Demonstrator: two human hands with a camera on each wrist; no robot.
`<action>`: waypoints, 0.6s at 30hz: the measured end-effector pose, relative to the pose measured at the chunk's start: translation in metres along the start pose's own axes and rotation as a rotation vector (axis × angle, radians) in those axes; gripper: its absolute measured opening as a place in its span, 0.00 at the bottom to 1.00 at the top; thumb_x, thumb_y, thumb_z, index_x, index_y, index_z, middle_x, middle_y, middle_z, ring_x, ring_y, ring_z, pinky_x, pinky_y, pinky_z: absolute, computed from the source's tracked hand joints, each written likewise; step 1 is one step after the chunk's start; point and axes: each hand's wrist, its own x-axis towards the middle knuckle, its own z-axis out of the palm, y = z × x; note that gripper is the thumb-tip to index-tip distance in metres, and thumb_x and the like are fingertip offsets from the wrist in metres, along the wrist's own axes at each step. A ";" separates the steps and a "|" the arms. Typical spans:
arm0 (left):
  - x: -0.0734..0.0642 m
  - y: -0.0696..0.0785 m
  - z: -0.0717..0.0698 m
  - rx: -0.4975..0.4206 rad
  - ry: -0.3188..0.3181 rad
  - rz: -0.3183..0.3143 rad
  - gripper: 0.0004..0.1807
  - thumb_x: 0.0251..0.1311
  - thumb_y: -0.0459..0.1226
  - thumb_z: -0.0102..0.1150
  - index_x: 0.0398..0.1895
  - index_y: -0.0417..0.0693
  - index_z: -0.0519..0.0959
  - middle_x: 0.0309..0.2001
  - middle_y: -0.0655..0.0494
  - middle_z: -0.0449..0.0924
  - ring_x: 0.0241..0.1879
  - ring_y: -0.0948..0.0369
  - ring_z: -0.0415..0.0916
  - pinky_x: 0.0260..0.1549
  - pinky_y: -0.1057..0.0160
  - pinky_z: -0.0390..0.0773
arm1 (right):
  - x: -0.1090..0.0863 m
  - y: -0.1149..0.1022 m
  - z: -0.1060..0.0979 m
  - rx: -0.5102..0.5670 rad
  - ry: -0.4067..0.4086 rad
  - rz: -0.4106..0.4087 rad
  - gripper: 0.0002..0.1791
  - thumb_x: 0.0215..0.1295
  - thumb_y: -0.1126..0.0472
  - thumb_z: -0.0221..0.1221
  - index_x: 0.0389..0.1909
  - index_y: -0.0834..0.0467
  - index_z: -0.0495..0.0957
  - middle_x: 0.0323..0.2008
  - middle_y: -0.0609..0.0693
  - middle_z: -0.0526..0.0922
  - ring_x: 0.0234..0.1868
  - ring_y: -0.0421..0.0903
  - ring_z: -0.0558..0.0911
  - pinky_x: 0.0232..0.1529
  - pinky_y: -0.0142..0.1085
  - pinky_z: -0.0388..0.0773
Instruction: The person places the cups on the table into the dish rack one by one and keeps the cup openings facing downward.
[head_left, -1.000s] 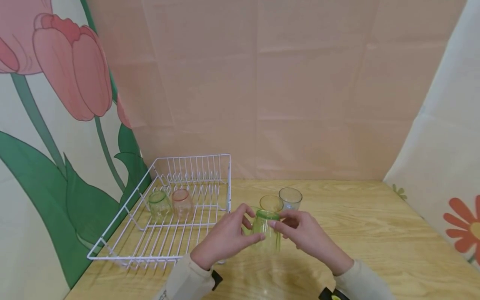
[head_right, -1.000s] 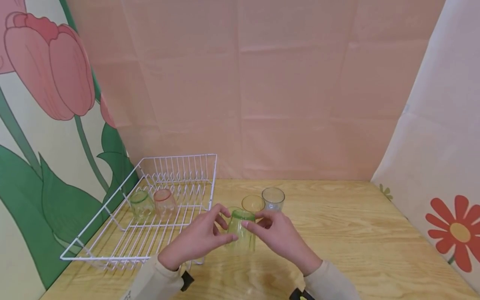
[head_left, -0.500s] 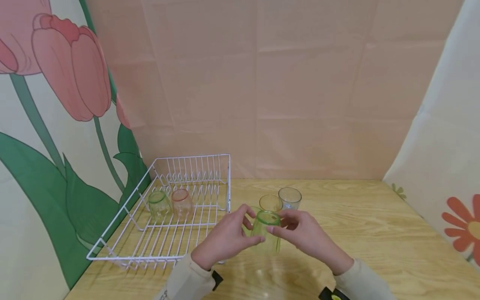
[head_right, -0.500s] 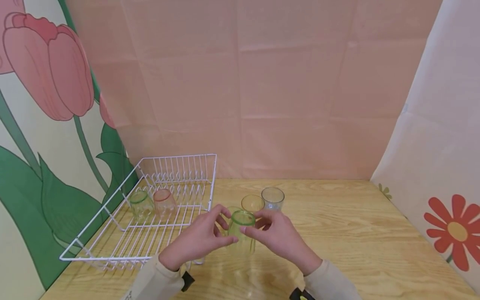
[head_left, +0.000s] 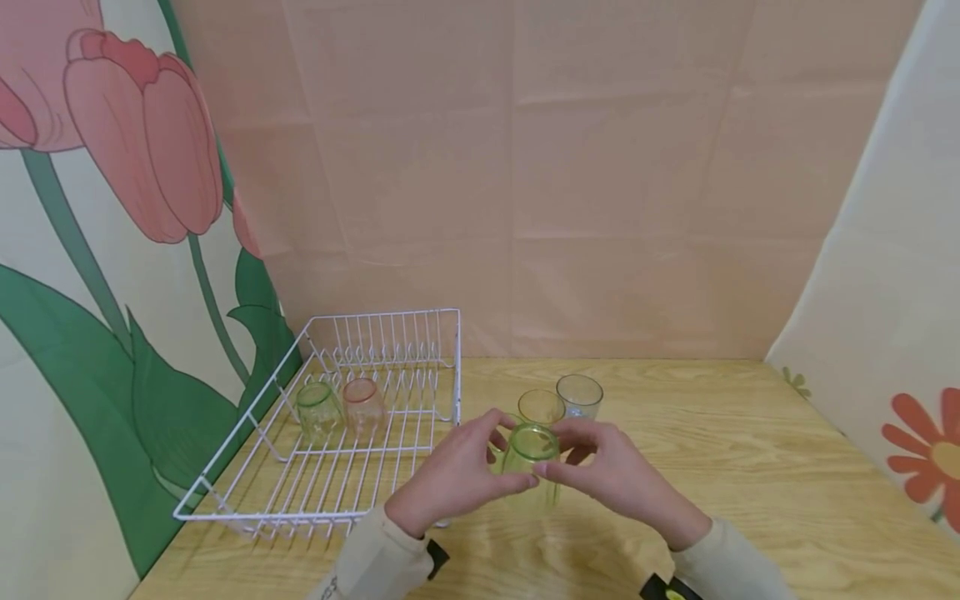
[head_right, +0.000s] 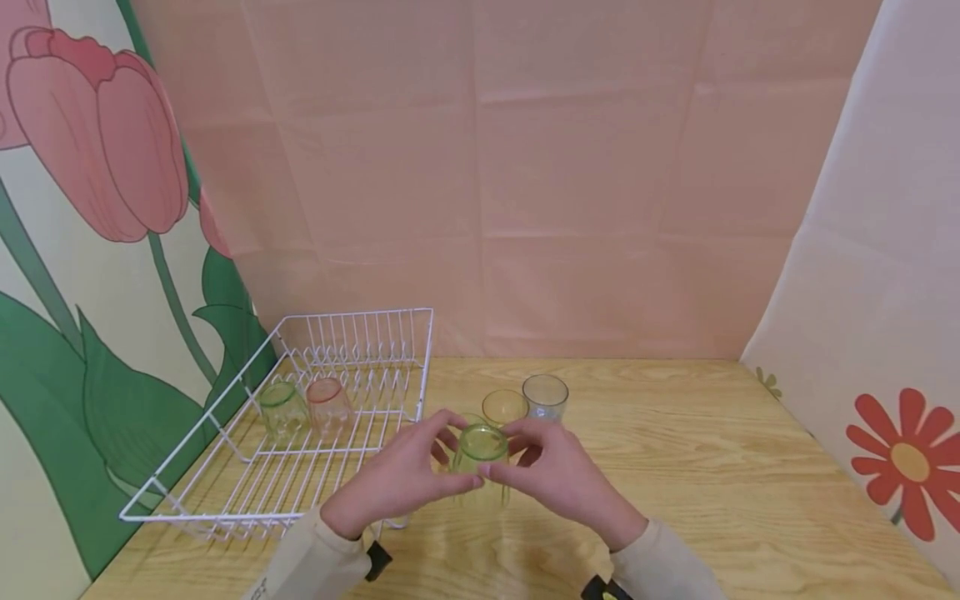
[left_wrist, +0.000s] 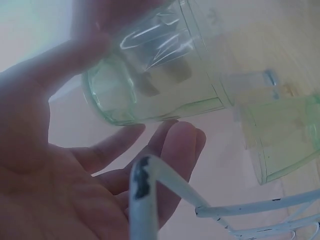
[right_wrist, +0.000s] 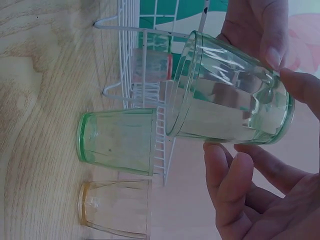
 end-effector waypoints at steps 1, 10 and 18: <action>0.000 0.000 0.000 -0.002 -0.005 0.003 0.32 0.50 0.56 0.74 0.57 0.58 0.75 0.45 0.59 0.80 0.41 0.59 0.78 0.33 0.63 0.77 | 0.000 0.000 0.000 0.001 -0.001 -0.008 0.21 0.59 0.46 0.70 0.51 0.49 0.82 0.39 0.47 0.86 0.35 0.49 0.82 0.29 0.38 0.79; 0.000 0.000 0.000 -0.003 -0.017 0.022 0.32 0.49 0.55 0.75 0.56 0.58 0.75 0.46 0.58 0.79 0.43 0.59 0.76 0.36 0.62 0.77 | -0.001 0.002 0.002 -0.014 -0.010 -0.057 0.22 0.57 0.45 0.71 0.51 0.48 0.82 0.41 0.45 0.85 0.36 0.47 0.82 0.31 0.37 0.80; 0.000 -0.002 0.001 -0.025 -0.029 0.045 0.32 0.47 0.54 0.77 0.54 0.61 0.75 0.44 0.62 0.78 0.44 0.61 0.76 0.36 0.62 0.77 | 0.000 0.002 0.002 -0.010 -0.016 -0.089 0.21 0.58 0.46 0.72 0.51 0.47 0.82 0.43 0.44 0.84 0.38 0.47 0.81 0.33 0.37 0.80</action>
